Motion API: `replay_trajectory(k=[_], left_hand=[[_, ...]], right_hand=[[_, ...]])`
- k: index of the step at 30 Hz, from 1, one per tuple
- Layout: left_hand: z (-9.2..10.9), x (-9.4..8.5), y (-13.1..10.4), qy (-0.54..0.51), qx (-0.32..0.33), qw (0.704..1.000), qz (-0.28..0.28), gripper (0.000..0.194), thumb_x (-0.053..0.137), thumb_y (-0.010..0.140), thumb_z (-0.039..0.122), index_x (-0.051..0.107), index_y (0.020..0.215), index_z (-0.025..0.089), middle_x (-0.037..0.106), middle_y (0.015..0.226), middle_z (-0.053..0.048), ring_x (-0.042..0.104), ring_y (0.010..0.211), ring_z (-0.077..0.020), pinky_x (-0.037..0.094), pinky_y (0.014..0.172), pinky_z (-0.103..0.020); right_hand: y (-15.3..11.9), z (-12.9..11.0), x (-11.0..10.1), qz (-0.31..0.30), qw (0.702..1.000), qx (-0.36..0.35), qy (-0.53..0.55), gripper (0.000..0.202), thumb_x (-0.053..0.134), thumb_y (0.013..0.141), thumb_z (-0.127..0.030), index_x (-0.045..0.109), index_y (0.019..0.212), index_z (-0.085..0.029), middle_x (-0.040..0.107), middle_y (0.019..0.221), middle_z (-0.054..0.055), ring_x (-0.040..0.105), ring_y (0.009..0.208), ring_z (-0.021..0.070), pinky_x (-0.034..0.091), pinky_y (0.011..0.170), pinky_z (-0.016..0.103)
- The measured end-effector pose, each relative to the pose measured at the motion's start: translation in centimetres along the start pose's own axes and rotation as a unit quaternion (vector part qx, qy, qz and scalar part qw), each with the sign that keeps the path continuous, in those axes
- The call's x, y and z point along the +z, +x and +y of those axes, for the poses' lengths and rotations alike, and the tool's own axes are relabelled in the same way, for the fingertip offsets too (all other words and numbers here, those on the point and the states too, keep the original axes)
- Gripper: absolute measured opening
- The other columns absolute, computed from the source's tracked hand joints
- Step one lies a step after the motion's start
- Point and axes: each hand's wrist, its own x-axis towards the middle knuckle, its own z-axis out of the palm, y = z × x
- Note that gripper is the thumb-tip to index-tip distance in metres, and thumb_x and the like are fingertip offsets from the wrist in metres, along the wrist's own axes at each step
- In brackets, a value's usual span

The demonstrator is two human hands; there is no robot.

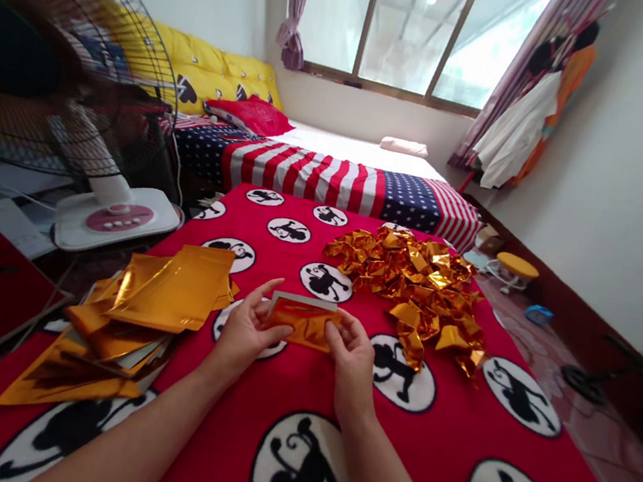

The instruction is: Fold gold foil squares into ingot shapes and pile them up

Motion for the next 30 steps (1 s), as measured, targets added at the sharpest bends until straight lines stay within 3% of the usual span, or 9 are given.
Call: replay_trajectory(k=[3, 7, 12, 25, 30], left_hand=[[0.1, 0.2, -0.2, 0.023, -0.006, 1.0, 0.009, 0.067, 0.085, 0.055, 0.034, 0.062, 0.114, 0.014, 0.073, 0.099, -0.01, 0.069, 0.089, -0.0236, 0.056, 0.075, -0.03], [0.2, 0.2, -0.3, 0.091, 0.009, 0.995, 0.035, 0.031, 0.076, 0.067, 0.043, 0.071, 0.077, 0.014, 0.071, 0.071, -0.003, 0.064, 0.063, -0.0154, 0.05, 0.059, -0.022], [0.7, 0.3, -0.6, 0.145, 0.017, 0.988, 0.056, 0.029, 0.073, 0.07, 0.043, 0.07, 0.064, 0.015, 0.068, 0.063, -0.001, 0.059, 0.057, -0.0129, 0.047, 0.053, -0.02], [1.1, 0.7, -1.2, 0.109, -0.058, 0.991, 0.053, 0.037, 0.078, 0.062, 0.051, 0.073, 0.073, 0.016, 0.068, 0.067, -0.001, 0.06, 0.056, -0.0148, 0.049, 0.045, -0.021], [1.2, 0.8, -1.2, 0.125, -0.025, 0.99, 0.058, 0.035, 0.075, 0.066, 0.05, 0.073, 0.069, 0.015, 0.067, 0.064, -0.002, 0.06, 0.058, -0.0143, 0.046, 0.046, -0.018]], right_hand=[[-0.2, -0.2, 0.0, -0.012, 0.999, 0.002, -0.036, 0.024, 0.068, 0.078, -0.041, 0.068, 0.082, -0.017, 0.071, 0.078, 0.003, 0.067, 0.075, 0.0199, 0.055, 0.074, 0.033], [-0.3, -0.1, -0.2, 0.0, 0.999, -0.006, -0.049, 0.024, 0.07, 0.077, -0.042, 0.069, 0.077, -0.018, 0.07, 0.073, 0.001, 0.066, 0.07, 0.0187, 0.054, 0.069, 0.03], [-0.3, 0.2, -0.4, 0.003, 0.998, -0.013, -0.067, 0.023, 0.07, 0.077, -0.041, 0.069, 0.076, -0.018, 0.069, 0.07, 0.0, 0.063, 0.065, 0.0164, 0.051, 0.065, 0.027], [-0.3, 0.2, -0.5, 0.04, 0.993, -0.039, -0.107, 0.027, 0.069, 0.077, -0.043, 0.067, 0.071, -0.017, 0.064, 0.066, -0.001, 0.058, 0.063, 0.0146, 0.047, 0.062, 0.025], [-0.4, 0.5, -0.6, 0.035, 0.993, -0.039, -0.107, 0.027, 0.069, 0.079, -0.042, 0.066, 0.071, -0.017, 0.064, 0.068, 0.0, 0.058, 0.065, 0.0145, 0.047, 0.063, 0.025]])
